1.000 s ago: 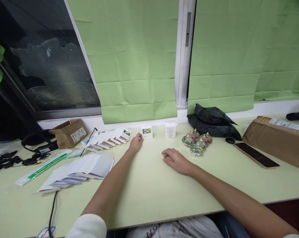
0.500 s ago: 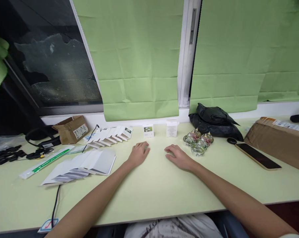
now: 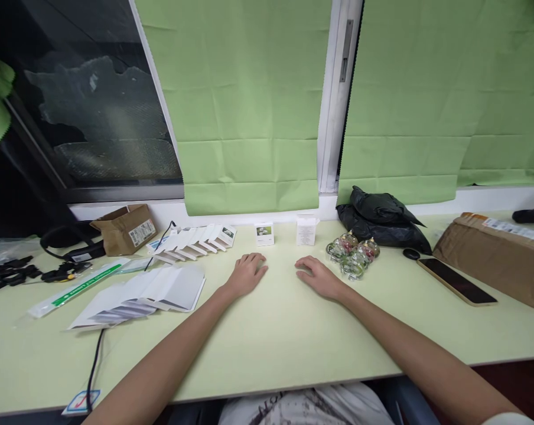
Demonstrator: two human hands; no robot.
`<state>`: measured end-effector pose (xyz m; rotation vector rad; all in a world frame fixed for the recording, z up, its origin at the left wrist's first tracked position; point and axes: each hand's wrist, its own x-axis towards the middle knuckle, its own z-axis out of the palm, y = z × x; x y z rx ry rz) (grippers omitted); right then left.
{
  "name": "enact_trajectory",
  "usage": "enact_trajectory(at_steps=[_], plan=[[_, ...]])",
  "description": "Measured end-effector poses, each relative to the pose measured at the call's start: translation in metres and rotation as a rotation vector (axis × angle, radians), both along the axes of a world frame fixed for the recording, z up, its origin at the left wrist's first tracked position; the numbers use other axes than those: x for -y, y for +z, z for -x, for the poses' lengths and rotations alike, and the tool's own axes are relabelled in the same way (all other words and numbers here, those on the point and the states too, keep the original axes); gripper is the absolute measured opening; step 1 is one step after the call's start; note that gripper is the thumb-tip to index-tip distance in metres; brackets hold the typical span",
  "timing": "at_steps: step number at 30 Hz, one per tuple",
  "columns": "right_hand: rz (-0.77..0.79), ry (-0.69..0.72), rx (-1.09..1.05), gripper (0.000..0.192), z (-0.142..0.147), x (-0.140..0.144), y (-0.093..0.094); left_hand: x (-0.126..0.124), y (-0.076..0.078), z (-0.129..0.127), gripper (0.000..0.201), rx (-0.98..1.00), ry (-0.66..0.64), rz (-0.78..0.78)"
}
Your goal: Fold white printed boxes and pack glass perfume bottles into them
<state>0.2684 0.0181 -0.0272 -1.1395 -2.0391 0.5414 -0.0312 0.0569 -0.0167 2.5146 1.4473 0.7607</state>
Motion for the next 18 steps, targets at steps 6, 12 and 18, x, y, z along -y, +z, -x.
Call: enact_trajectory(at_steps=[6,12,18], plan=[[-0.001,0.008,0.035,0.023,-0.0001,0.0025,0.0045,-0.0005,0.0004,0.0014,0.031,-0.014,-0.004,-0.001],[0.009,0.011,0.051,0.022,0.0005,0.0052,0.0068,-0.0009,0.0009,0.0014,0.034,-0.048,0.001,0.014],[-0.005,0.022,0.064,0.020,0.0002,0.0059,0.0070,0.0000,0.0014,0.0007,0.034,-0.061,0.012,0.012]])
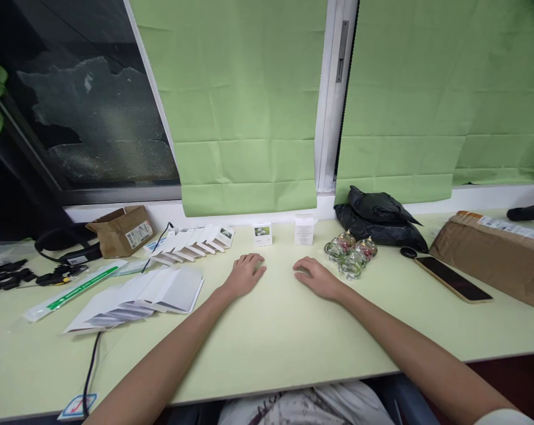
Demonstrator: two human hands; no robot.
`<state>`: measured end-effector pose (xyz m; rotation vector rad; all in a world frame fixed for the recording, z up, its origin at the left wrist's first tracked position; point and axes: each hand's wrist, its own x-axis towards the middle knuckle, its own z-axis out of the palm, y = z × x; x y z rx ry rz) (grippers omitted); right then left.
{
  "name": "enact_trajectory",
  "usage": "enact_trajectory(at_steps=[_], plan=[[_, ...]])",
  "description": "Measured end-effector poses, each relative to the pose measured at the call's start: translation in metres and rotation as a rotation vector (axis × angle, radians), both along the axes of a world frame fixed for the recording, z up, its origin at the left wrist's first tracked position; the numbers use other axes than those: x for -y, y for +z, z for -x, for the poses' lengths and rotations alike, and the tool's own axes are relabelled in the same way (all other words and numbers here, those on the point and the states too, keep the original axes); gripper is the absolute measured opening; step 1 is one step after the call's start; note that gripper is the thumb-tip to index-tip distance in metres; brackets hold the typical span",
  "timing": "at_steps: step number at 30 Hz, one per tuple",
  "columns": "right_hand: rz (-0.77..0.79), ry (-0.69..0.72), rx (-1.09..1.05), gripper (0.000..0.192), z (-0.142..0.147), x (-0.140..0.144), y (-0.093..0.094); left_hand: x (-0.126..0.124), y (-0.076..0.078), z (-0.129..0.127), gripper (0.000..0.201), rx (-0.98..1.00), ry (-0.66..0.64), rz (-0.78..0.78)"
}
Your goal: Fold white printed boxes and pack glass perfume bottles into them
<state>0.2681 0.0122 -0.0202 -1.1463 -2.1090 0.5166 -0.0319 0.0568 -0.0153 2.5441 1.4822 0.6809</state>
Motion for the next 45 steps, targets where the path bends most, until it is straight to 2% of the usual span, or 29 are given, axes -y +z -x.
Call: enact_trajectory(at_steps=[17,45], plan=[[-0.032,0.012,0.012,0.018,0.0015,0.0016,-0.0033,-0.0039,-0.0073,0.0019,0.037,0.003,0.001,-0.026],[-0.011,0.032,0.036,0.022,-0.0010,0.0024,-0.0007,0.0004,-0.0026,0.0002,0.037,-0.016,-0.014,-0.009]])
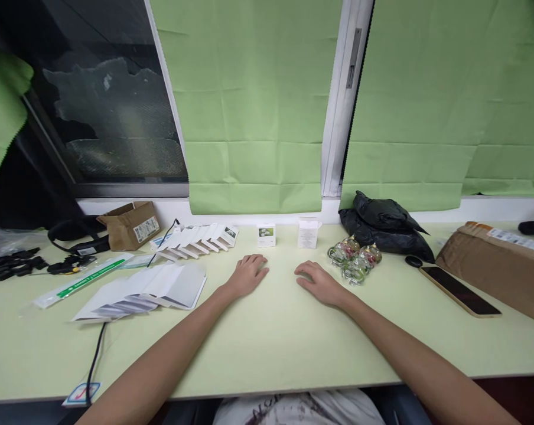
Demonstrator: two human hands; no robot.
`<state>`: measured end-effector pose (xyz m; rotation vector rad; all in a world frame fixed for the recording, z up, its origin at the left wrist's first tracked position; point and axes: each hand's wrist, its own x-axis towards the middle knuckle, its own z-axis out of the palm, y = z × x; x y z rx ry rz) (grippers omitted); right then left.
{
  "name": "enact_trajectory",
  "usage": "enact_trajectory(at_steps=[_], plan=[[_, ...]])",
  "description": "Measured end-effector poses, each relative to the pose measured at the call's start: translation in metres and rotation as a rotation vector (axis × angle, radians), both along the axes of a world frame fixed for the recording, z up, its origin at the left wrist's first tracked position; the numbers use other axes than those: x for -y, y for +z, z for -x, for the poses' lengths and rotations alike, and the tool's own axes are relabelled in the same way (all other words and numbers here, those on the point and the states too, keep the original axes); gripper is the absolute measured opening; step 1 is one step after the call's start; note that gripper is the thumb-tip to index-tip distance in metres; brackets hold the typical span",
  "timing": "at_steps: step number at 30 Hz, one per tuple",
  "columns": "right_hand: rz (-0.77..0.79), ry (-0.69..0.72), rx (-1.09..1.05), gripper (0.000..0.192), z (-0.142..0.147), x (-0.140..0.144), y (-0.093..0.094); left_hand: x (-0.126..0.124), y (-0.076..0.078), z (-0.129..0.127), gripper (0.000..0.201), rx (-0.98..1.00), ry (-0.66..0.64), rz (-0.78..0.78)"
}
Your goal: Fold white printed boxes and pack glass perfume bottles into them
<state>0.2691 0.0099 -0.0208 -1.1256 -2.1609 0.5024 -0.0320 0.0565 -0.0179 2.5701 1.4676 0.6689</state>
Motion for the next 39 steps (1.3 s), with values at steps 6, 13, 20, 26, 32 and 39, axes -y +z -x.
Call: enact_trajectory(at_steps=[6,13,20,26,32,39], plan=[[-0.017,0.018,0.001,0.025,0.000,0.000,0.000,-0.002,-0.003,0.003,0.041,0.003,-0.020,0.005],[-0.014,0.023,-0.007,0.026,-0.001,-0.001,0.000,-0.001,-0.001,0.004,0.044,-0.006,-0.014,0.032],[-0.014,0.028,-0.007,0.025,-0.001,-0.002,0.001,-0.001,-0.003,0.005,0.046,-0.002,-0.025,0.035],[-0.017,-0.012,-0.057,0.026,-0.003,-0.006,-0.002,-0.004,-0.006,0.008,0.046,0.003,-0.042,0.017],[-0.044,-0.109,-0.140,0.039,-0.003,-0.018,-0.014,-0.007,-0.006,0.008,0.045,-0.006,-0.034,0.008],[-0.064,-0.131,-0.133,0.040,-0.002,-0.015,-0.013,-0.007,-0.009,0.010,0.048,0.005,-0.043,0.014]])
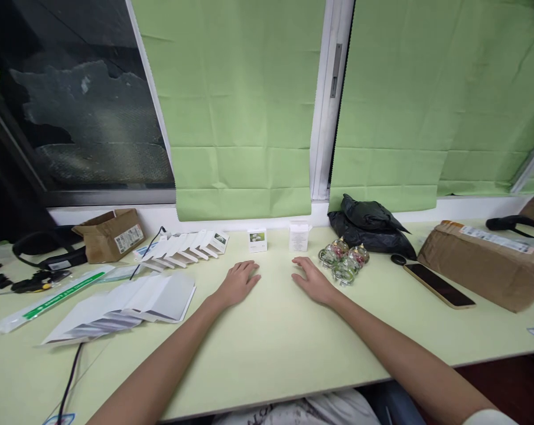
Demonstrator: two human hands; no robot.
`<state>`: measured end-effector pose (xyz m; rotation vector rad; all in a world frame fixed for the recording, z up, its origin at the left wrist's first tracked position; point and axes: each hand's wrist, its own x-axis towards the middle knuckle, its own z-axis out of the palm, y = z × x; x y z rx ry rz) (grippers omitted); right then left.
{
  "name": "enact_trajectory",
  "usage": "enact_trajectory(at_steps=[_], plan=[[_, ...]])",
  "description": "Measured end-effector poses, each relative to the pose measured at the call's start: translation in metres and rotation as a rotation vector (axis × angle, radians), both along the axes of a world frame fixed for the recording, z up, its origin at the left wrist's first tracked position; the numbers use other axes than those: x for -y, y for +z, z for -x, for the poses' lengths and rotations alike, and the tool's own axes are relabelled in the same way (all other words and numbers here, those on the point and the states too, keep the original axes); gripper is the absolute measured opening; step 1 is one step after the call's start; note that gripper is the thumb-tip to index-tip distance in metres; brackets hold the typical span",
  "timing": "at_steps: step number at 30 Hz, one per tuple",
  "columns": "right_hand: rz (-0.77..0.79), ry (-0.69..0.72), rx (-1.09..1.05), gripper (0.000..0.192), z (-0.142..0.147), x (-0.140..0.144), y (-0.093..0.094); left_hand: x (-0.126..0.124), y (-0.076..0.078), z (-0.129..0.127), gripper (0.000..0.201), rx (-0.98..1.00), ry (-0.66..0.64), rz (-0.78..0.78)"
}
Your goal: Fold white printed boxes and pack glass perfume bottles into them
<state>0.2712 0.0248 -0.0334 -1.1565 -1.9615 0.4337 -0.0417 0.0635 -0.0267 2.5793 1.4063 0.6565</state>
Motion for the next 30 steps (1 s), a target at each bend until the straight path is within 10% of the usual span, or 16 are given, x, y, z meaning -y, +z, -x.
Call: enact_trajectory(at_steps=[9,16,22,30], plan=[[-0.162,-0.061,0.111,0.032,-0.002,0.014,0.031,-0.004,-0.003,0.002,0.049,0.008,-0.003,-0.011],[-0.402,-0.498,0.269,0.032,-0.046,0.017,0.073,-0.002,0.001,0.002,0.051,-0.013,0.000,0.018],[-0.128,-0.880,0.425,0.037,-0.064,0.020,0.081,-0.002,0.001,0.001,0.052,-0.014,-0.003,0.022],[0.176,-0.872,0.570,0.046,-0.062,0.028,0.092,0.007,0.010,-0.002,0.052,-0.020,0.005,0.033]])
